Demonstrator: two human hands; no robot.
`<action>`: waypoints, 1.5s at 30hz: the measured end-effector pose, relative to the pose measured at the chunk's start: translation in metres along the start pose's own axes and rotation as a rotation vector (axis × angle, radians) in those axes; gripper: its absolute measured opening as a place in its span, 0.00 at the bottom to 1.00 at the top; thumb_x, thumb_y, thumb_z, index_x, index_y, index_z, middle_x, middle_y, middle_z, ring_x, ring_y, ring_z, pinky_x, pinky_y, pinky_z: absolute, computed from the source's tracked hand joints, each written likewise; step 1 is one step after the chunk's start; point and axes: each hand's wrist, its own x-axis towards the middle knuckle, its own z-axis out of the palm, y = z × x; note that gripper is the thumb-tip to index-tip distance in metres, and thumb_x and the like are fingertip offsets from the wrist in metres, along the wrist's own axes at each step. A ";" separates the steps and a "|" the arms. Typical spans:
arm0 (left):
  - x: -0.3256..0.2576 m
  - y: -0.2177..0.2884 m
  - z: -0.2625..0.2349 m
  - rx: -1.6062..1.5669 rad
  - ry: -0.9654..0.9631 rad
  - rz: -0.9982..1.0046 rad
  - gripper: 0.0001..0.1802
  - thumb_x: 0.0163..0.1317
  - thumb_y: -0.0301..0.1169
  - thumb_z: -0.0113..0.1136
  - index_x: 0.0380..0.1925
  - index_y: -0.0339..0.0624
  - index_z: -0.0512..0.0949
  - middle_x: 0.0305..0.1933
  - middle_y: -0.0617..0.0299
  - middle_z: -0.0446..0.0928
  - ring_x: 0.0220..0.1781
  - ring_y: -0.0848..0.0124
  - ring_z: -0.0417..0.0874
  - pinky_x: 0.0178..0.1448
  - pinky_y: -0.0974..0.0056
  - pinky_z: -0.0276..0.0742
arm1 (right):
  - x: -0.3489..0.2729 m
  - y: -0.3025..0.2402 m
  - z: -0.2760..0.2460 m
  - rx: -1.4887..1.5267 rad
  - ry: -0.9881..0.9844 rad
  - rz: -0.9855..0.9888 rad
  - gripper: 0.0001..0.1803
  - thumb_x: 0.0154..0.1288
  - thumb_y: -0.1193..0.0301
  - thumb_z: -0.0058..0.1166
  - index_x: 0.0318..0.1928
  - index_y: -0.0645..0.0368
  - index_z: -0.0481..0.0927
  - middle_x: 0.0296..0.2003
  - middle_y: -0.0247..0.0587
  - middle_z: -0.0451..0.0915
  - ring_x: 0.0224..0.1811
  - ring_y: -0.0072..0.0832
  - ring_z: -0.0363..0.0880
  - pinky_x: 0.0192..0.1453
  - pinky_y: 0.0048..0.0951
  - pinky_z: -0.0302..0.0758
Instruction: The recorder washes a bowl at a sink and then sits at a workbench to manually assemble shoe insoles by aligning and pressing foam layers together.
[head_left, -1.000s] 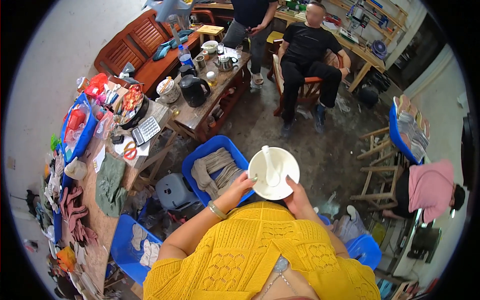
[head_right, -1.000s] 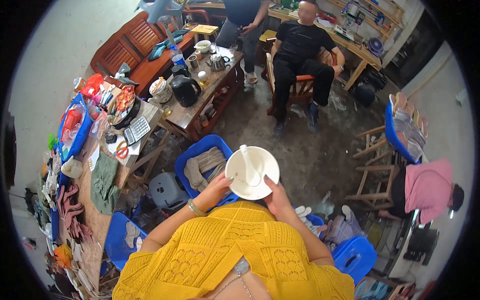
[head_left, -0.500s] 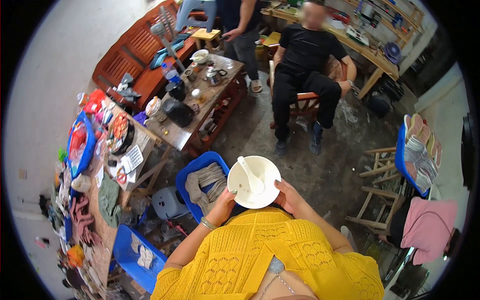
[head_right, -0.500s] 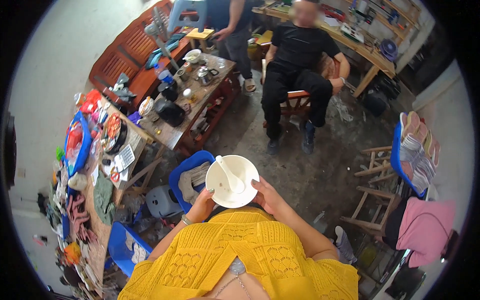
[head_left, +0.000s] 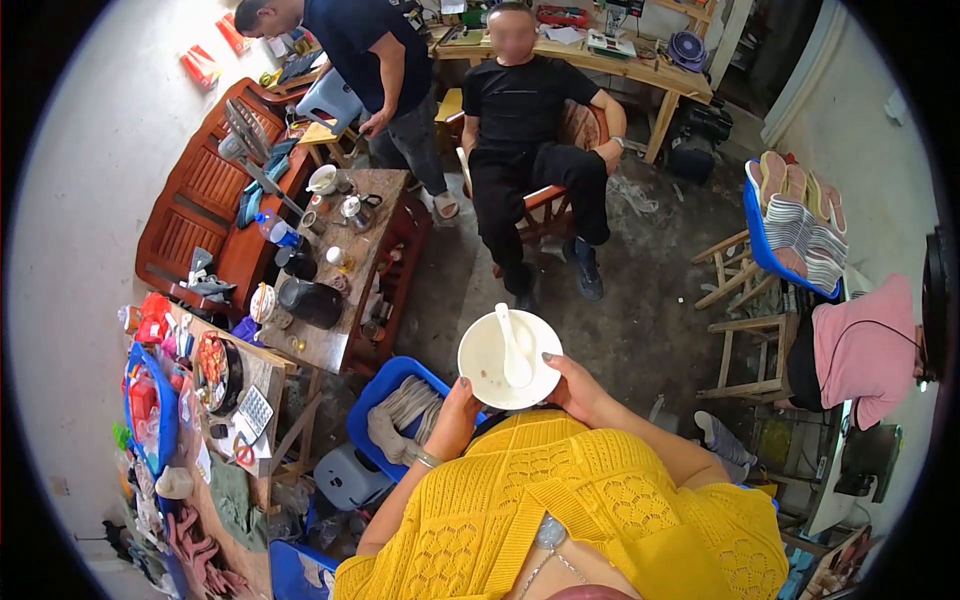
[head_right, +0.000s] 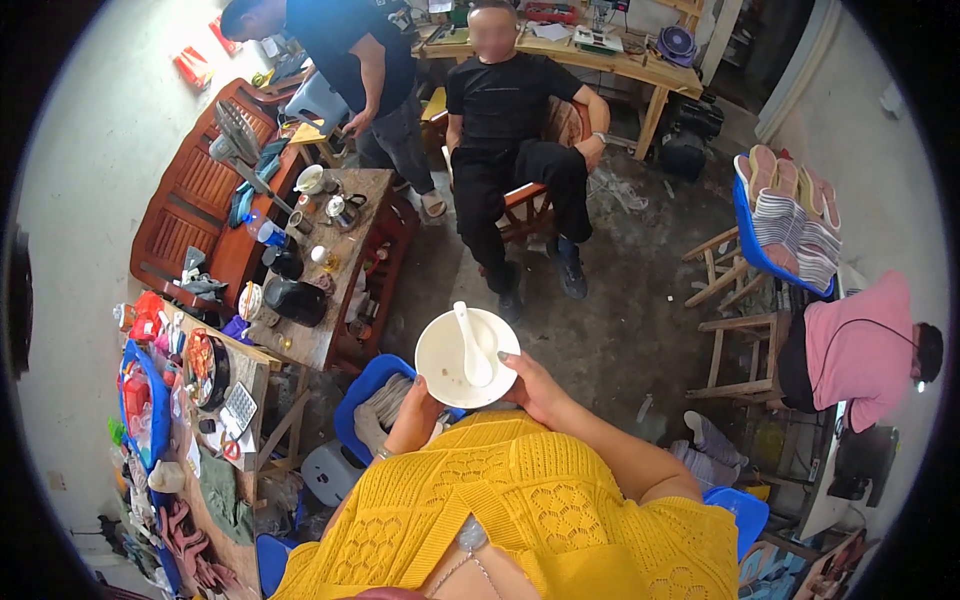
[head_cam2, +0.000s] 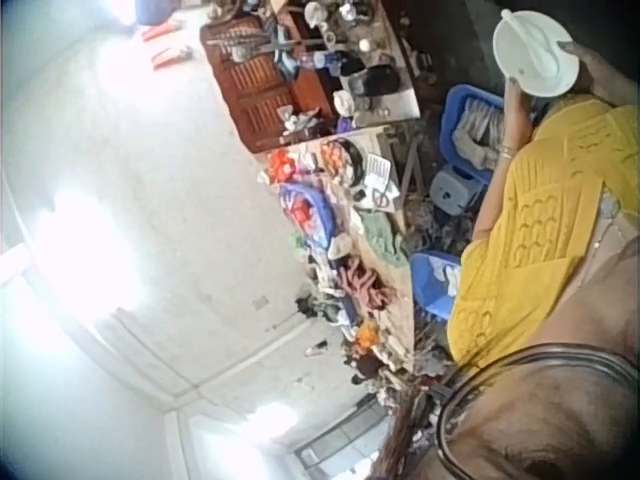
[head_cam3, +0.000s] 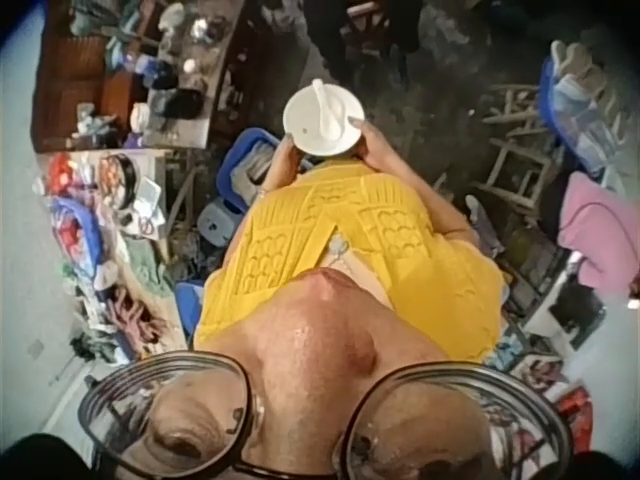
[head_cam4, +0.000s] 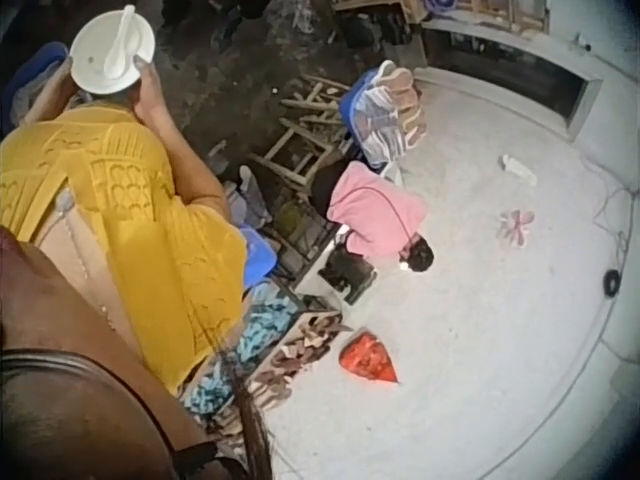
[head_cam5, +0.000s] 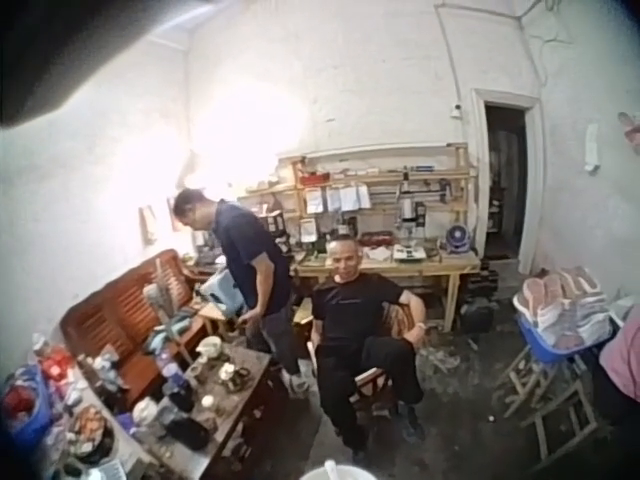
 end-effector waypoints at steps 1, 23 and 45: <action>0.001 -0.001 -0.005 -0.011 -0.002 -0.011 0.31 0.69 0.50 0.40 0.63 0.39 0.60 0.61 0.61 0.68 0.61 0.70 0.69 0.64 0.63 0.62 | 0.000 0.002 0.000 0.020 0.007 0.008 0.27 0.66 0.62 0.44 0.62 0.59 0.60 0.55 0.45 0.71 0.55 0.34 0.73 0.60 0.40 0.70; 0.035 0.079 -0.079 0.013 0.547 0.274 0.09 0.57 0.28 0.52 0.34 0.38 0.80 0.30 0.68 0.78 0.29 0.81 0.73 0.37 0.76 0.67 | 0.033 -0.024 -0.015 0.018 0.060 0.042 0.34 0.59 0.63 0.51 0.64 0.62 0.57 0.58 0.51 0.67 0.59 0.43 0.69 0.64 0.47 0.66; 0.343 0.376 -0.448 -0.226 0.637 0.233 0.12 0.63 0.34 0.51 0.43 0.45 0.78 0.39 0.68 0.82 0.38 0.77 0.79 0.42 0.72 0.70 | 0.293 -0.087 0.152 0.003 0.166 -0.229 0.41 0.58 0.53 0.50 0.67 0.55 0.53 0.62 0.47 0.63 0.63 0.41 0.65 0.64 0.44 0.65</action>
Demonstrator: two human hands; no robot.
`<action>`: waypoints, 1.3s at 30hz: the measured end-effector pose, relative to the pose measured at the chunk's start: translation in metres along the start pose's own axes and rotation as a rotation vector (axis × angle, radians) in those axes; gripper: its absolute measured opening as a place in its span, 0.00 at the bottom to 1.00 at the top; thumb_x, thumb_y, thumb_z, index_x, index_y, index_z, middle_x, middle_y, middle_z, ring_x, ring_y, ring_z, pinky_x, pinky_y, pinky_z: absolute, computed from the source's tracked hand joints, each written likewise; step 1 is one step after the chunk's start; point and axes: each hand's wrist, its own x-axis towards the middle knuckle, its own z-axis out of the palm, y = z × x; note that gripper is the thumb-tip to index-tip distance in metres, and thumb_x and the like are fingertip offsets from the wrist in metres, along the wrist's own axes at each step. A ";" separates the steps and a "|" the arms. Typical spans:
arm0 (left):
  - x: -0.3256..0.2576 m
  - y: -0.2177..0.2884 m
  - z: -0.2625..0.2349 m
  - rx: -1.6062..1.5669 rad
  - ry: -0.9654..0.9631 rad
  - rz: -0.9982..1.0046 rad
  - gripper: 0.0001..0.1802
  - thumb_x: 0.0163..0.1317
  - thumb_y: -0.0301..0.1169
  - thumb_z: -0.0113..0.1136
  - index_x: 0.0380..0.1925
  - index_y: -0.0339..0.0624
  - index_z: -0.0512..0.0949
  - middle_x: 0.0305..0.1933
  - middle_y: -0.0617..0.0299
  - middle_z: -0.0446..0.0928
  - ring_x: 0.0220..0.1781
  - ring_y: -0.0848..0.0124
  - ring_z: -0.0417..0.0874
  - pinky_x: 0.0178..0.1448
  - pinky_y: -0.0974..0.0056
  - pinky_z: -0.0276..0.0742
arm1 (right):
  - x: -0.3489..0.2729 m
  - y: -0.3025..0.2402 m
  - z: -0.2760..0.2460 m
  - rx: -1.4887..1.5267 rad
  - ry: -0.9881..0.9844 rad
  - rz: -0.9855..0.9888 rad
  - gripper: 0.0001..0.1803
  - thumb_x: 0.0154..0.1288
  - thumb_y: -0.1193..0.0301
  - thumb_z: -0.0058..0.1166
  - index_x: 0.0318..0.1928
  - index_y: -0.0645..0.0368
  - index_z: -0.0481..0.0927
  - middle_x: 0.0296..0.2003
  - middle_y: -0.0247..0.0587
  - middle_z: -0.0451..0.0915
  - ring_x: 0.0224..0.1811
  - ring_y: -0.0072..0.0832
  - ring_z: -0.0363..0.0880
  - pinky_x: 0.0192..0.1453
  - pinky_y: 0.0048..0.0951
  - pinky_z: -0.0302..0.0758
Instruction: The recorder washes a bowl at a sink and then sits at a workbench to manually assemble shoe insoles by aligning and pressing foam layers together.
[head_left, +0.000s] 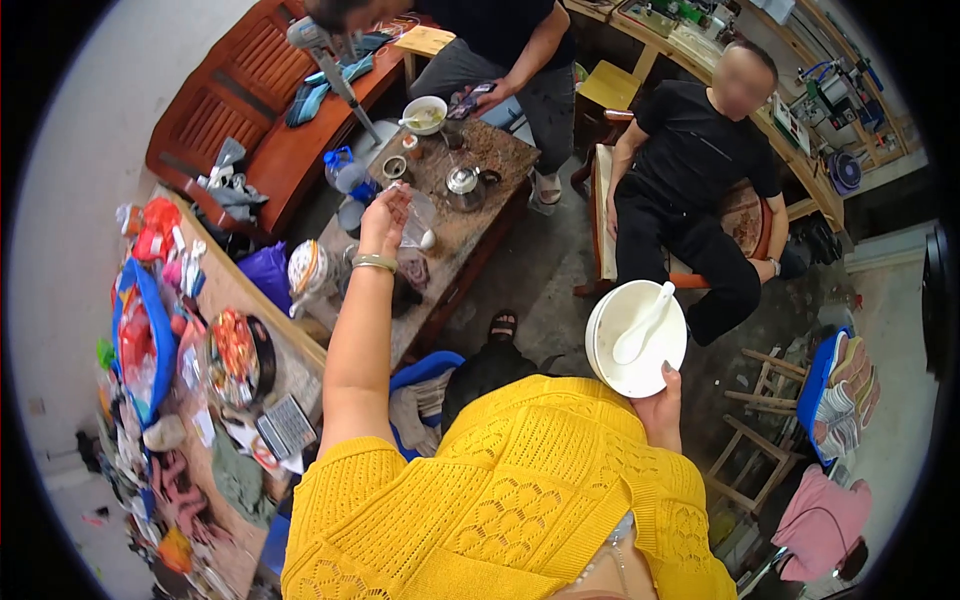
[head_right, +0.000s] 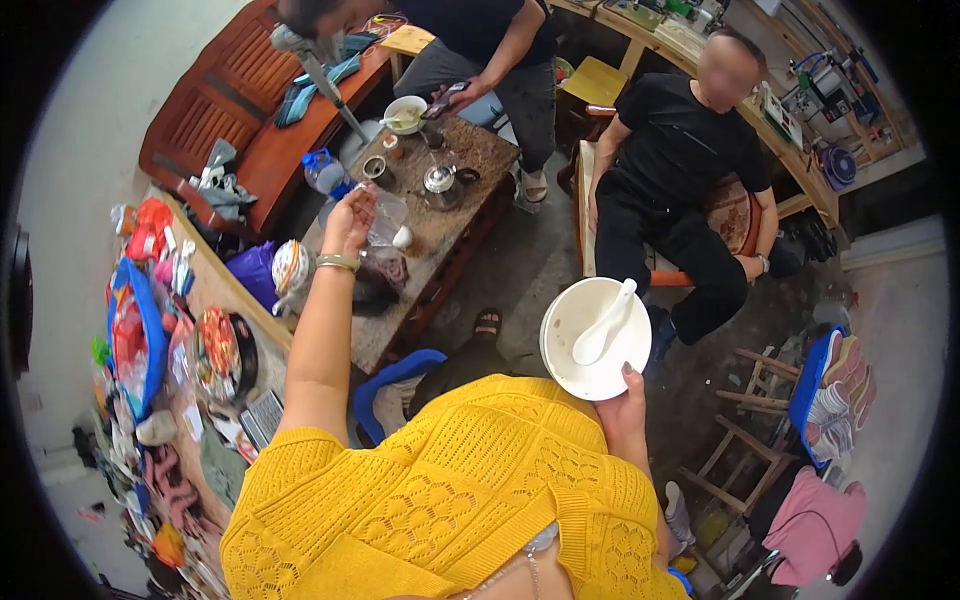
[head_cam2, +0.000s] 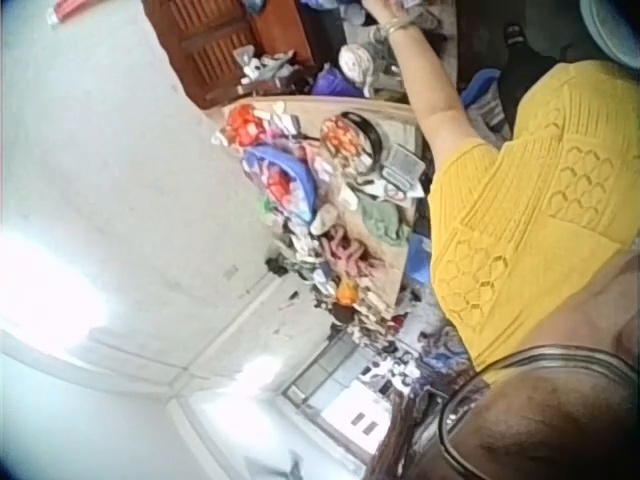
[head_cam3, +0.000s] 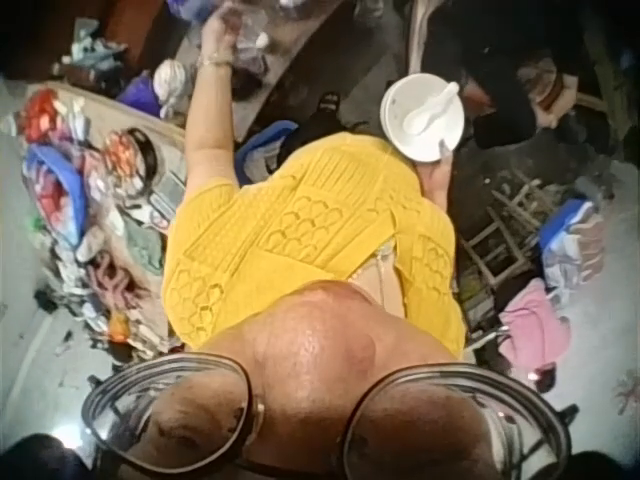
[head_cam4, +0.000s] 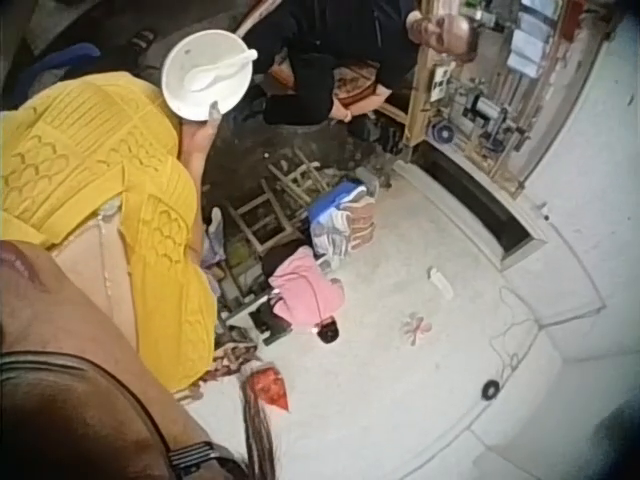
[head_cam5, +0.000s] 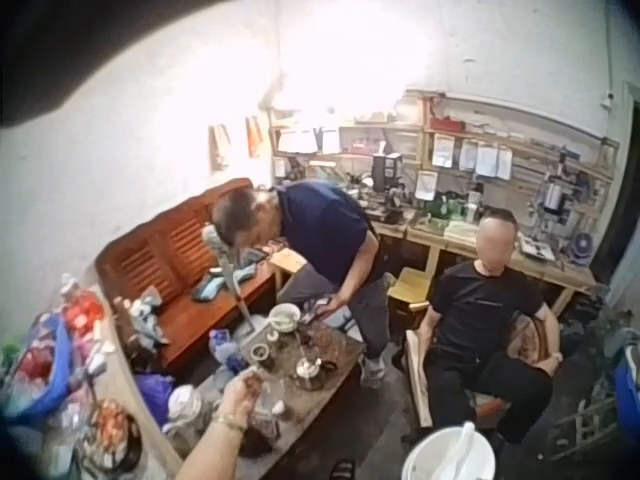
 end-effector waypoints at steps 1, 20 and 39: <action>0.026 0.006 0.000 -0.017 0.003 -0.030 0.11 0.63 0.35 0.50 0.42 0.48 0.78 0.41 0.70 0.81 0.42 0.76 0.79 0.47 0.70 0.67 | 0.010 0.001 0.006 0.001 0.015 -0.002 0.41 0.57 0.53 0.50 0.67 0.55 0.53 0.62 0.46 0.63 0.62 0.40 0.65 0.64 0.44 0.65; 0.273 0.005 0.025 -0.137 0.027 -0.065 0.16 0.65 0.36 0.43 0.50 0.48 0.72 0.53 0.69 0.77 0.60 0.70 0.69 0.64 0.58 0.52 | 0.058 0.007 0.057 0.135 0.409 -0.002 0.40 0.51 0.60 0.57 0.63 0.62 0.59 0.56 0.49 0.69 0.57 0.42 0.69 0.62 0.42 0.67; -0.070 -0.265 -0.024 1.076 -0.700 0.371 0.11 0.61 0.32 0.52 0.40 0.38 0.77 0.39 0.57 0.79 0.43 0.66 0.79 0.49 0.63 0.73 | 0.017 0.004 0.024 0.213 0.237 -0.092 0.40 0.53 0.60 0.53 0.65 0.60 0.56 0.59 0.48 0.67 0.60 0.42 0.67 0.65 0.44 0.64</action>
